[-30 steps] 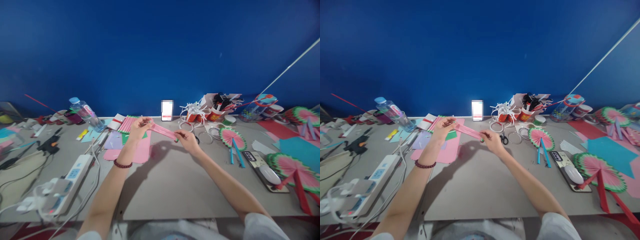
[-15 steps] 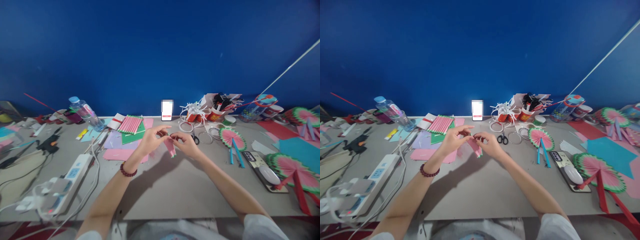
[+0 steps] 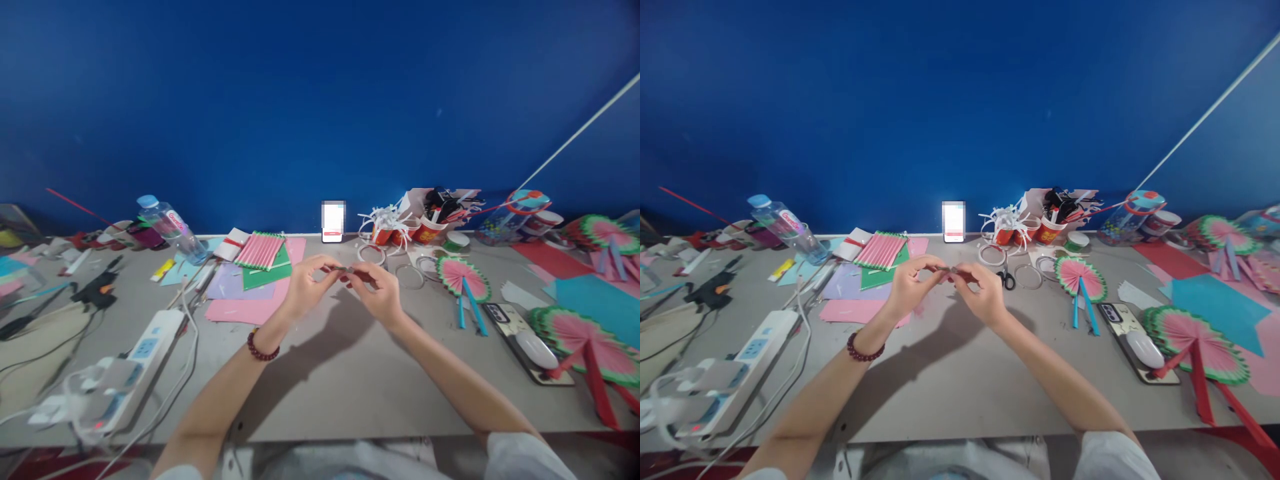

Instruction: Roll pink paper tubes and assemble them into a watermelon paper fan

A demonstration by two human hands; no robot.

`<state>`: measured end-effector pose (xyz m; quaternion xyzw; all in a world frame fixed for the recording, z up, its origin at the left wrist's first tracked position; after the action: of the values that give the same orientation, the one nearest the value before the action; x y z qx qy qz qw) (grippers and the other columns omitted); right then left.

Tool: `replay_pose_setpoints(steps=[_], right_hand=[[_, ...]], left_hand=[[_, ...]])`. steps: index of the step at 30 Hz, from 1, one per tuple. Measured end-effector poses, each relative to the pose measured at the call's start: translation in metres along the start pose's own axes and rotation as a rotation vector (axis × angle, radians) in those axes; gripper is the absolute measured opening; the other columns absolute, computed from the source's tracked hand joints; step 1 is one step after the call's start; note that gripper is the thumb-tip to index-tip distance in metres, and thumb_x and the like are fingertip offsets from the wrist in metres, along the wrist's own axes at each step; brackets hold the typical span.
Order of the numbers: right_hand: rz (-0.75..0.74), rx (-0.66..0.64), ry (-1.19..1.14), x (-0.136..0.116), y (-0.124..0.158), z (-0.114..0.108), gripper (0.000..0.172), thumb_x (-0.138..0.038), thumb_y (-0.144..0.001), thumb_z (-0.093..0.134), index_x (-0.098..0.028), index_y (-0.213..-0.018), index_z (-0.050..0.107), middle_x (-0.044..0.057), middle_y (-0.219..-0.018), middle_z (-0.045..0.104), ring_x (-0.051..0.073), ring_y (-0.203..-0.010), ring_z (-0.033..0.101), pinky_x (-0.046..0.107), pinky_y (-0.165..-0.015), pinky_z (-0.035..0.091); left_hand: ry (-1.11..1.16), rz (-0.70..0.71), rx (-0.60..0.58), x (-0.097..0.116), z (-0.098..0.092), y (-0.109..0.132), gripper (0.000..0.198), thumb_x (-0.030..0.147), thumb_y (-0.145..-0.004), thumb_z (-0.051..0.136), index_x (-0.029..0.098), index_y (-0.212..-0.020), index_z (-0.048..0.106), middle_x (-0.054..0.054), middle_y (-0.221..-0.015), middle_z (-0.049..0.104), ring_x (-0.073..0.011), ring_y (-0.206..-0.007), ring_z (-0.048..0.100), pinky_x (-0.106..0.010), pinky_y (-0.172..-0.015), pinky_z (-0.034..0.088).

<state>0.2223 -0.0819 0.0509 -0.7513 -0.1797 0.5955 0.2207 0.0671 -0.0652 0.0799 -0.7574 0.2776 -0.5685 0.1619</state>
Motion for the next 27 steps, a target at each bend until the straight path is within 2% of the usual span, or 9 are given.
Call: replay_pose_setpoints(steps=[8, 17, 22, 27], right_hand=[[-0.07, 0.114, 0.028, 0.0, 0.004, -0.001, 0.01, -0.025, -0.081, 0.063, -0.02, -0.088, 0.069, 0.005, -0.082, 0.072, 0.017, -0.065, 0.07, 0.029, -0.062, 0.062], [0.009, 0.098, -0.19, -0.004, 0.005, 0.0, 0.009, -0.025, -0.078, 0.067, -0.019, -0.084, 0.067, 0.004, -0.084, 0.067, 0.015, -0.069, 0.067, 0.031, -0.064, 0.062], [0.055, 0.087, -0.251, -0.007, 0.004, 0.001, 0.01, -0.027, -0.075, 0.069, -0.019, -0.08, 0.065, 0.003, -0.079, 0.065, 0.014, -0.066, 0.066, 0.029, -0.062, 0.062], [0.14, 0.094, -0.329, -0.008, 0.001, 0.0, 0.015, -0.028, -0.071, 0.073, -0.019, -0.079, 0.063, 0.001, -0.077, 0.067, 0.015, -0.065, 0.068, 0.029, -0.063, 0.061]], left_hand=[[-0.184, 0.213, 0.068, 0.007, 0.004, 0.007, 0.006, 0.018, -0.084, 0.056, 0.018, -0.086, 0.062, -0.005, -0.085, 0.067, -0.0137, -0.08, 0.061, -0.027, -0.071, 0.05], [-0.285, 0.466, 0.191, 0.007, 0.009, 0.012, 0.01, 0.01, -0.08, 0.058, 0.017, -0.086, 0.059, -0.005, -0.08, 0.067, -0.0125, -0.074, 0.061, -0.026, -0.068, 0.05], [-0.281, 0.5, 0.209, 0.006, 0.012, 0.014, 0.013, 0.008, -0.08, 0.058, 0.018, -0.088, 0.059, -0.005, -0.08, 0.067, -0.0137, -0.077, 0.062, -0.027, -0.071, 0.052], [-0.23, 0.433, 0.178, 0.007, 0.011, 0.013, 0.017, 0.008, -0.081, 0.057, 0.018, -0.095, 0.062, -0.006, -0.086, 0.068, -0.0139, -0.08, 0.062, -0.028, -0.072, 0.052]])
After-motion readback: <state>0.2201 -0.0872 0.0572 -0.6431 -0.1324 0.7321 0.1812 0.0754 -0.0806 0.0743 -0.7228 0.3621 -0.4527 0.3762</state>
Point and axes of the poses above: each hand's wrist, its own y-axis away from the middle knuckle, its own z-axis out of the palm, x = y × z, the point moved 3 cm from there along -y, towards the middle knuckle
